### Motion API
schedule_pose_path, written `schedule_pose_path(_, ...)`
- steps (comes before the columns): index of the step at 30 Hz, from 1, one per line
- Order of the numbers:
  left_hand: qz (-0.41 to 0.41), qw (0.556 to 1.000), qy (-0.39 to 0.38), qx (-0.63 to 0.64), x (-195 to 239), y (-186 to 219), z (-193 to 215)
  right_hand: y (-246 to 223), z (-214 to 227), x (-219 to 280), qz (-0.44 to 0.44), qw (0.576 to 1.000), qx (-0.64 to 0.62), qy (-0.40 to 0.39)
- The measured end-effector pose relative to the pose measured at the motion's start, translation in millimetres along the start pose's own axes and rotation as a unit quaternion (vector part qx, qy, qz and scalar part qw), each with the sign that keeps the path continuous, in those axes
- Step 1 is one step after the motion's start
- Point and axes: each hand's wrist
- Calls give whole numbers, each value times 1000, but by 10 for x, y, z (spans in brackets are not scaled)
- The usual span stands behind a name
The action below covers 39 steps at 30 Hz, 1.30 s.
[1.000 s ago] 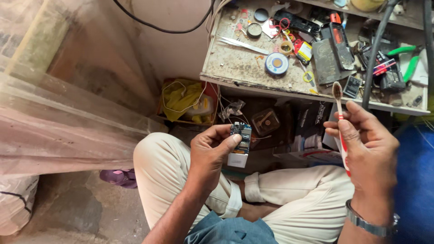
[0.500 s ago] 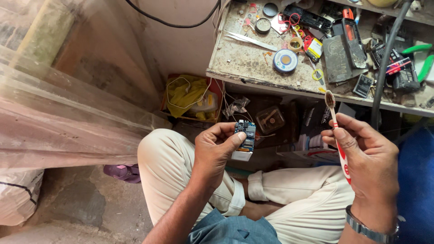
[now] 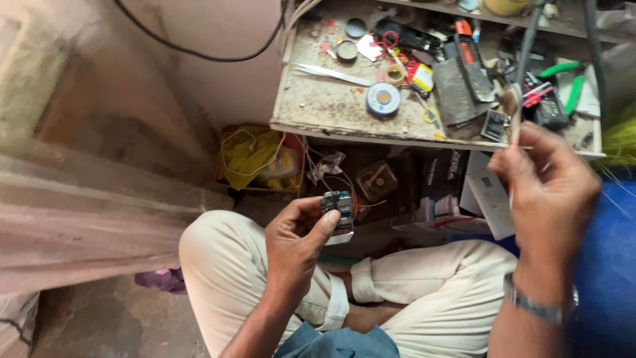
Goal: The person cleans a mobile phone motherboard using a toothbrush and liquid, solders components with a soldering iron, and connects a display screen while sitting on the floor.
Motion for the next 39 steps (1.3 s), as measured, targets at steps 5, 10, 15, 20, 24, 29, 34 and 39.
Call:
schedule_pose_path(5,-26,999,16,42,-47,-111,6,334,63,-1065,111,964,242,-18)
schedule_pose_path(10,-33,990,44,132,-160,-116,31,776,-122,-1800,268,804,528,-55)
schedule_pose_path(15,-43,983,67,165,-269,-74,49,1250,-160,-1996,285,838,463,-43)
schedule_pose_path(20,-34,977,81,193,-399,-111,91,945,-306,-1416,330,906,262,-44)
schedule_pose_path(24,-12,974,84,212,-431,-181,106,169,-405,-415,288,912,266,-123)
schedule_pose_path(29,14,974,90,207,-413,-235,129,-147,-736,181,101,945,235,-202)
schedule_pose_path(34,11,972,85,219,-411,-248,117,59,-970,387,-104,964,18,-245)
schedule_pose_path(39,-3,977,82,197,-453,-180,-12,244,-1171,375,-293,871,-317,-234)
Point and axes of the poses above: each hand's wrist, its own x-axis away from the middle knuckle, its own z-axis out of the back of the hand, y = z × x, and after that the axes turned 3 degrees about -y, right-handed
